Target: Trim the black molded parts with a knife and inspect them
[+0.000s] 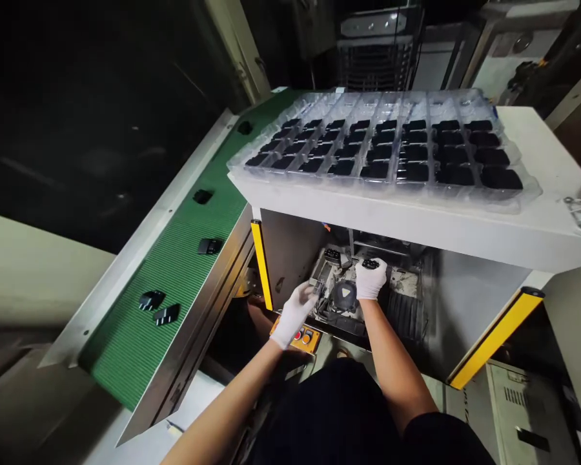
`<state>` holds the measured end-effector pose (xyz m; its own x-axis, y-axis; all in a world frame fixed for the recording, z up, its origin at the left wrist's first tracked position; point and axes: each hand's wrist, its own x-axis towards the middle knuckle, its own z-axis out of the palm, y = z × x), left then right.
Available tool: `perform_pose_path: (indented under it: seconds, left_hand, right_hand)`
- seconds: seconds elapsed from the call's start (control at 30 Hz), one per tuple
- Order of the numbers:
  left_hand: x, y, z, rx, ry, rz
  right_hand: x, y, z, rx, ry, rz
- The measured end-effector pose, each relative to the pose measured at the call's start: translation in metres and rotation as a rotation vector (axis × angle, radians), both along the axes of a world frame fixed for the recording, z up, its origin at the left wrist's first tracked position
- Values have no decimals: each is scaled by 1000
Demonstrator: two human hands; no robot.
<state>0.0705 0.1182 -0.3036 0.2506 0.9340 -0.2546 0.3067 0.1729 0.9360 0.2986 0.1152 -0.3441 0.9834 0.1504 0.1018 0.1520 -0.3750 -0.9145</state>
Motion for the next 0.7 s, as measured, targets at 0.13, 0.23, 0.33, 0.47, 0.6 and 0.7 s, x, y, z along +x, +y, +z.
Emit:
perform_pose_path:
  seconds: [0.13, 0.23, 0.33, 0.47, 0.6, 0.7]
  left_hand:
    - [87, 48, -7, 135, -63, 42]
    - [128, 64, -11, 193, -55, 126]
    - [145, 72, -18, 221, -51, 201]
    - [149, 77, -24, 236, -41, 237]
    - [147, 78, -23, 245, -27, 236]
    - [148, 79, -19, 241, -19, 235]
  right_hand:
    - [-1, -2, -1, -11, 15, 29]
    - [-1, -3, -3, -31, 34, 51]
    - [-1, -3, -4, -53, 41, 75]
    - [-1, -3, -3, -77, 30, 108]
    - [0, -5, -5, -95, 15, 129]
    - [1, -4, -7, -102, 3, 125]
